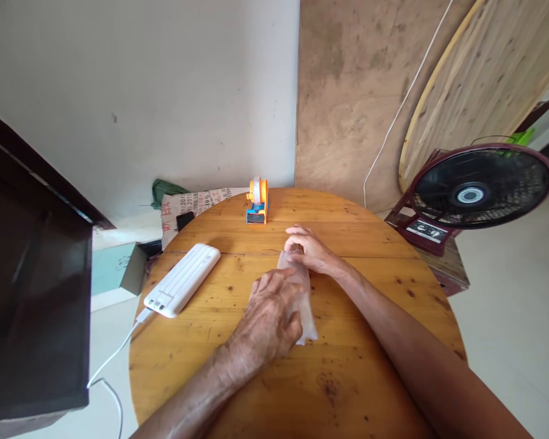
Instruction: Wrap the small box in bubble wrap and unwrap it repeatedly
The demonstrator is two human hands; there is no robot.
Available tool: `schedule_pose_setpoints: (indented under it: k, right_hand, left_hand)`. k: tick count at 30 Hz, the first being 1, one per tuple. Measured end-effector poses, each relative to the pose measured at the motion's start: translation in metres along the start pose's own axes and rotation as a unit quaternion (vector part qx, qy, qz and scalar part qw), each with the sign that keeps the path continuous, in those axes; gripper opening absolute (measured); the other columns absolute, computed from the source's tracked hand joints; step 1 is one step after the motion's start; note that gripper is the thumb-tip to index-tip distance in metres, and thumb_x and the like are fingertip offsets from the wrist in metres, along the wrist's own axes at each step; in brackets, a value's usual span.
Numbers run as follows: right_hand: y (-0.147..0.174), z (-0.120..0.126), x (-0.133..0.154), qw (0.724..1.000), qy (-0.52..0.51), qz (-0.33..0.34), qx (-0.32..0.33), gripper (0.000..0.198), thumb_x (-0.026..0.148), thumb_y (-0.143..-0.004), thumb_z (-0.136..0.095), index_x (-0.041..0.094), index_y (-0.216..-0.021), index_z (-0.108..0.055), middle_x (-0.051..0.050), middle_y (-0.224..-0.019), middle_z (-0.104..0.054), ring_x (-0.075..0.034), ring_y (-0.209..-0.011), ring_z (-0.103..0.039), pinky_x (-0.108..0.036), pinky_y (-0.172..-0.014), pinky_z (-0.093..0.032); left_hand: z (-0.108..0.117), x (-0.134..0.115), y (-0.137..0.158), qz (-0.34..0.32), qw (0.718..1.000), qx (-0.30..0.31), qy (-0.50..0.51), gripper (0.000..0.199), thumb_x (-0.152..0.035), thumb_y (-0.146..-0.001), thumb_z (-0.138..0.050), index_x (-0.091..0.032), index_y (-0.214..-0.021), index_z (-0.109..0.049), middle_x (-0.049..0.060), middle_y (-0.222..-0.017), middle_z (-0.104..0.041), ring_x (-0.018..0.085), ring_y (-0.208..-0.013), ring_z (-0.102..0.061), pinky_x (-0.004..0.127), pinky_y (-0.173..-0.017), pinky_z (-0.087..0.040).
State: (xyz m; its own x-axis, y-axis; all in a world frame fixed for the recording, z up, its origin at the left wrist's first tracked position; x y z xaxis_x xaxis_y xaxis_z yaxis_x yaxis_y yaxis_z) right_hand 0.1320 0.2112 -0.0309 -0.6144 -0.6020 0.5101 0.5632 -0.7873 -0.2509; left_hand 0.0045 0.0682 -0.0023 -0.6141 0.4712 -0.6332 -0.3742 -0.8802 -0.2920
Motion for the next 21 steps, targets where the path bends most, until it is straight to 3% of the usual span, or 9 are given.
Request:
schedule_pose_setpoints:
  k: [3, 6, 8, 11, 16, 21]
  right_hand:
    - [-0.001, 0.009, 0.002, 0.998, -0.031, -0.028, -0.039, 0.035, 0.022, -0.067, -0.073, 0.020, -0.102, -0.066, -0.011, -0.132, -0.053, -0.028, -0.126, -0.045, -0.046, -0.104, -0.033]
    - [0.002, 0.026, 0.001, 0.983, -0.130, -0.101, -0.076, 0.036, 0.028, -0.071, -0.070, 0.021, -0.106, -0.062, -0.008, -0.118, -0.062, -0.022, -0.111, -0.057, -0.038, -0.092, -0.045]
    - [0.007, 0.033, -0.003, 0.961, -0.185, -0.199, -0.047, 0.033, 0.033, -0.075, -0.067, 0.021, -0.105, -0.060, -0.007, -0.106, -0.066, -0.018, -0.091, -0.064, -0.030, -0.073, -0.051]
    - [0.017, 0.034, -0.005, 0.935, -0.185, -0.302, 0.032, 0.026, 0.038, -0.076, -0.066, 0.018, -0.093, -0.061, -0.006, -0.088, -0.068, -0.015, -0.068, -0.064, -0.021, -0.048, -0.043]
    - [0.024, 0.025, 0.006, 0.925, -0.168, -0.340, 0.020, 0.022, 0.034, -0.072, -0.071, 0.016, -0.081, -0.062, -0.001, -0.065, -0.062, -0.010, -0.051, -0.055, -0.017, -0.036, -0.028]
    - [0.022, 0.014, 0.014, 0.919, -0.197, -0.342, -0.002, 0.011, 0.025, -0.071, -0.066, 0.016, -0.075, -0.060, 0.005, -0.052, -0.052, -0.007, -0.043, -0.043, -0.018, -0.038, -0.026]
  left_hand:
    - [-0.002, 0.000, 0.001, -0.037, 0.999, 0.009, 0.014, 0.037, -0.005, -0.069, -0.053, -0.020, -0.102, -0.062, 0.007, -0.114, -0.062, 0.026, -0.108, -0.051, 0.042, -0.095, -0.042]
    - [-0.004, 0.003, 0.001, -0.041, 0.999, -0.001, 0.032, 0.037, -0.004, -0.069, -0.052, -0.019, -0.101, -0.062, 0.006, -0.106, -0.065, 0.024, -0.102, -0.053, 0.040, -0.094, -0.043]
    - [-0.005, 0.005, 0.001, -0.047, 0.998, -0.008, 0.041, 0.037, -0.004, -0.068, -0.052, -0.019, -0.101, -0.061, 0.006, -0.105, -0.064, 0.023, -0.100, -0.053, 0.040, -0.095, -0.042]
    - [-0.006, 0.006, 0.001, -0.052, 0.997, -0.014, 0.049, 0.037, -0.005, -0.067, -0.053, -0.019, -0.101, -0.061, 0.006, -0.105, -0.064, 0.023, -0.100, -0.053, 0.039, -0.095, -0.042]
    - [-0.005, 0.006, 0.002, -0.040, 0.998, -0.012, 0.053, 0.035, -0.007, -0.068, -0.052, -0.019, -0.099, -0.063, 0.006, -0.103, -0.064, 0.023, -0.101, -0.053, 0.039, -0.094, -0.042]
    - [-0.005, 0.008, 0.001, -0.038, 0.997, -0.015, 0.059, 0.035, -0.006, -0.068, -0.052, -0.018, -0.099, -0.063, 0.006, -0.103, -0.065, 0.023, -0.102, -0.054, 0.040, -0.096, -0.041]
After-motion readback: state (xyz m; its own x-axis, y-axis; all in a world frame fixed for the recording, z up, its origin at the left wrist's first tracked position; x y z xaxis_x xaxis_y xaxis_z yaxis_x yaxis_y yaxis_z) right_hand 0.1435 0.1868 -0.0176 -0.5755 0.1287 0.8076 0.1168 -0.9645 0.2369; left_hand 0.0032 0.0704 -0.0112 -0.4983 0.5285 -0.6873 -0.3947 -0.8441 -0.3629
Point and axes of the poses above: each hand's wrist, its own y-axis away from the middle knuckle, its own z-axis out of the back of the hand, x = y × z, the point moved 4 cm from there along -y, towards the middle knuckle
